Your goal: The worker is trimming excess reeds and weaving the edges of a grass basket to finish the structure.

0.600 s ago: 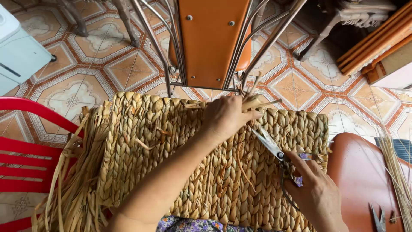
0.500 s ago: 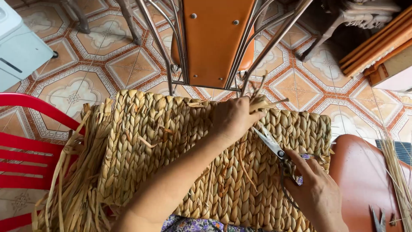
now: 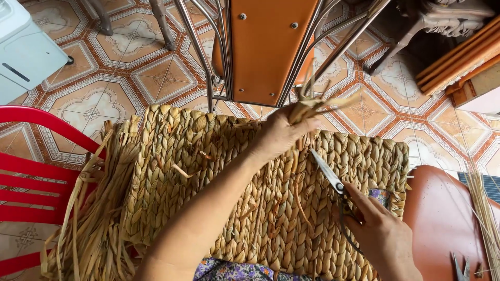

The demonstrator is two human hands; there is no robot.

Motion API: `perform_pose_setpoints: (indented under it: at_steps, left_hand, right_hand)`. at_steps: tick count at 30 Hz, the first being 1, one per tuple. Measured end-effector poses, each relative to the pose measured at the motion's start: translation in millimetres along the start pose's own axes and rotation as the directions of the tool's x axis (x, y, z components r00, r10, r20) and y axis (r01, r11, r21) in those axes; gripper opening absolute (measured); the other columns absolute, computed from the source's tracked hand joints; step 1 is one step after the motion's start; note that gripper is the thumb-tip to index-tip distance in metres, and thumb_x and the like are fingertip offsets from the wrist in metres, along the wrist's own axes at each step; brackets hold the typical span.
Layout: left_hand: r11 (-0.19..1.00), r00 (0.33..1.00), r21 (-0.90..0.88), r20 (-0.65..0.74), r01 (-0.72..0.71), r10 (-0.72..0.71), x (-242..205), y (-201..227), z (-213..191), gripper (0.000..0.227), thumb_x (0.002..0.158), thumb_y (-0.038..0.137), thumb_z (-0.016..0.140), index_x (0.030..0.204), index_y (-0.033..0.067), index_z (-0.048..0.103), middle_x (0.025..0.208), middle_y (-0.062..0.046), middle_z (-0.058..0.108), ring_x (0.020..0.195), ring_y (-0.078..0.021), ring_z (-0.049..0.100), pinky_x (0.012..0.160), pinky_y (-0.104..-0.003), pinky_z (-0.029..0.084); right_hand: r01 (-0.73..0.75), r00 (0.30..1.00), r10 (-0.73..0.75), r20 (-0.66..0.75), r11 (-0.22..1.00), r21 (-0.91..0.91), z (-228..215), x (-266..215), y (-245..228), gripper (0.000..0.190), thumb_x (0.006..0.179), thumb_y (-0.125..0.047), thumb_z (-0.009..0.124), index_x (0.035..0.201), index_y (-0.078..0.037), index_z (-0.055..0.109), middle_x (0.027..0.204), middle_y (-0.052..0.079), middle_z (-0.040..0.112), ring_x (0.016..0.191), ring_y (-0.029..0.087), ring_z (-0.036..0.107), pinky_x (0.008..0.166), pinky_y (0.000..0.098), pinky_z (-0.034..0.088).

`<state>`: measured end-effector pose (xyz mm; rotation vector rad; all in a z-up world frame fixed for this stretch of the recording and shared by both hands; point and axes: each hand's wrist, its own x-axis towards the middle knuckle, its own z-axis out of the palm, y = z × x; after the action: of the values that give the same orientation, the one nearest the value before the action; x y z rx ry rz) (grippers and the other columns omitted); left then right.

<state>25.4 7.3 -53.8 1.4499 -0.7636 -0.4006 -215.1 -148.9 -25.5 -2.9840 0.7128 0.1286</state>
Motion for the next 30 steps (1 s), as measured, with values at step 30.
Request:
perform_pose_setpoints:
  at_steps: [30]
  left_hand:
    - [0.900, 0.968, 0.405, -0.244, 0.161, -0.064, -79.9, 11.9, 5.3, 0.023, 0.099, 0.029, 0.066, 0.096, 0.0067, 0.071, 0.064, -0.002, 0.068, 0.045, -0.0094, 0.060, 0.041, -0.029, 0.052]
  right_hand:
    - [-0.531, 0.845, 0.084, 0.528, 0.249, 0.810, 43.3, -40.6, 4.6, 0.068, 0.083, -0.023, 0.073, 0.148, -0.022, 0.053, 0.056, 0.011, 0.057, 0.038, 0.018, 0.047, 0.032, 0.0334, 0.034]
